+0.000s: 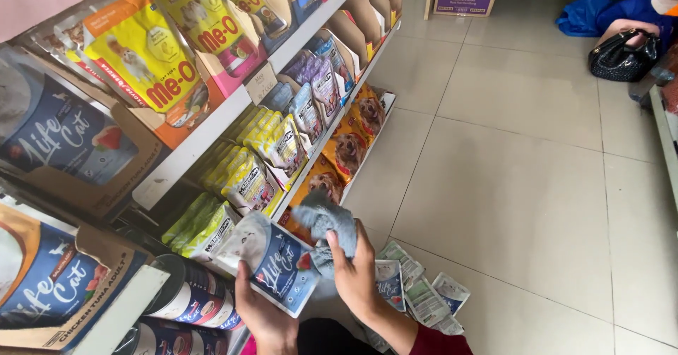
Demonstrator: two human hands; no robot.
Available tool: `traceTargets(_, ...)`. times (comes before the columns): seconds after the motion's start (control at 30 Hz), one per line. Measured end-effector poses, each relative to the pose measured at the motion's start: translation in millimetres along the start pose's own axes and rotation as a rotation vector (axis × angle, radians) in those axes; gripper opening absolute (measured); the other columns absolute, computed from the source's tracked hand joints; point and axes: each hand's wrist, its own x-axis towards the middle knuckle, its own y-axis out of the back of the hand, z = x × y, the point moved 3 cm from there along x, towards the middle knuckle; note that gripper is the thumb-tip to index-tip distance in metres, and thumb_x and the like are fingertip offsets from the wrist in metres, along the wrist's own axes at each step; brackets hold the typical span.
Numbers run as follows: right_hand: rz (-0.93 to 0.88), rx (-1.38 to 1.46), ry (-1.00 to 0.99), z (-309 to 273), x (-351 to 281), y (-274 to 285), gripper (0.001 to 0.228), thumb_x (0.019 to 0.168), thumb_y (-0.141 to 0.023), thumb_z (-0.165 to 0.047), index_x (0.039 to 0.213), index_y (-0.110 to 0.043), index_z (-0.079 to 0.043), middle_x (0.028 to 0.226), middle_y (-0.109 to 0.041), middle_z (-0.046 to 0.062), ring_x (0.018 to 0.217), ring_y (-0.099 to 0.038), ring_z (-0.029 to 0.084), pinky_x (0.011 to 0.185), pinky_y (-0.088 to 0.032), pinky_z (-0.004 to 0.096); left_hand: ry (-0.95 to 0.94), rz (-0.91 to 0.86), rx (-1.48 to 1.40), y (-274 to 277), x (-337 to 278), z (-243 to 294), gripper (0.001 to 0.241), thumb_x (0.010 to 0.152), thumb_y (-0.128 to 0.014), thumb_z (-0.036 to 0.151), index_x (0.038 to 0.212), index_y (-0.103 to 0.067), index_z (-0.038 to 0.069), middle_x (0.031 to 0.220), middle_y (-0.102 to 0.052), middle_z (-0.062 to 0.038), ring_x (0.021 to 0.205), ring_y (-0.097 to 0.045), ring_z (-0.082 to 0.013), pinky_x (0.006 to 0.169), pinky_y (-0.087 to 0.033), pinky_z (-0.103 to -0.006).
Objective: Wiping pet food pouches with a cloth and stacking them on the floor while organizing shelves.
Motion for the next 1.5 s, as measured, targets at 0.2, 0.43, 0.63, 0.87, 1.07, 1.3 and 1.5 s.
traceTargets(0.2,-0.501,-0.15,0.306,-59,-8,-20,0.055,0.081,-0.077,-0.015,0.133,-0.061,-0.006,0.136,-0.056,0.016,0.122,-0.056,0.037,0.098,-0.048,0.048,-0.008,-0.152,-0.042,-32,-6,4,0.058,0.109,-0.039,0.045,0.146,-0.052,0.004,0.136,-0.063,-0.012,0.116,-0.061,-0.023,0.102,-0.045,-0.0389)
traceTargets(0.43,-0.406,-0.231,0.27,-19,19,-44,0.055,0.099,-0.059,-0.014,0.151,-0.046,-0.009,0.164,-0.033,0.018,0.152,-0.03,0.045,0.124,-0.026,0.067,0.01,-0.244,0.469,-23,-11,-25,0.094,0.091,-0.014,0.069,0.158,-0.037,0.006,0.16,-0.049,-0.017,0.147,-0.046,-0.0325,0.117,-0.033,-0.0471)
traceTargets(0.63,-0.325,0.361,-0.419,13,26,-46,0.04,0.1,-0.048,-0.049,0.096,-0.059,-0.011,0.074,-0.054,-0.003,0.061,-0.047,0.008,0.054,-0.035,0.025,-0.379,-0.385,1.066,-98,-58,0,0.075,0.095,-0.055,0.027,0.159,-0.026,0.003,0.162,-0.041,-0.018,0.145,-0.045,-0.031,0.115,-0.033,-0.0457)
traceTargets(0.87,-0.428,0.526,-0.552,3,-13,-44,0.04,0.107,-0.042,-0.026,0.133,-0.061,-0.001,0.109,-0.069,0.006,0.088,-0.058,0.009,0.076,-0.048,0.027,-0.611,-0.301,1.085,-115,-41,43,0.053,0.099,-0.05,0.01,0.15,-0.043,-0.001,0.159,-0.045,-0.018,0.136,-0.049,-0.0266,0.113,-0.035,-0.0381)
traceTargets(1.07,-0.406,0.667,-0.718,14,-12,-46,0.033,0.095,-0.069,-0.033,0.103,-0.061,-0.003,0.077,-0.06,0.001,0.058,-0.054,0.009,0.051,-0.044,0.025,-0.45,-0.183,1.018,-115,-27,74,0.028,0.102,-0.056,0.018,0.12,-0.067,-0.001,0.096,-0.071,-0.007,0.081,-0.059,-0.0121,0.076,-0.048,-0.0257)
traceTargets(1.3,-0.161,0.345,-0.643,17,-21,-56,0.031,0.095,-0.074,-0.026,0.082,-0.072,0.002,0.052,-0.062,0.01,0.042,-0.063,0.017,0.033,-0.05,0.028,-0.37,-0.001,0.729,-95,-27,88,0.012,0.096,-0.073,0.02,0.102,-0.075,0.01,0.086,-0.075,-0.004,0.079,-0.063,-0.009,0.077,-0.059,-0.0311)
traceTargets(1.5,-0.177,0.17,-0.261,-47,-17,-53,0.038,0.096,-0.068,-0.02,0.062,-0.073,-0.004,0.058,-0.073,0.011,0.05,-0.063,0.013,0.053,-0.056,0.028,-0.439,0.028,0.848,-102,-53,133,0.018,0.078,-0.091,0.01,0.089,-0.078,0.005,0.075,-0.074,-0.003,0.069,-0.057,-0.0086,0.066,-0.053,-0.0276)
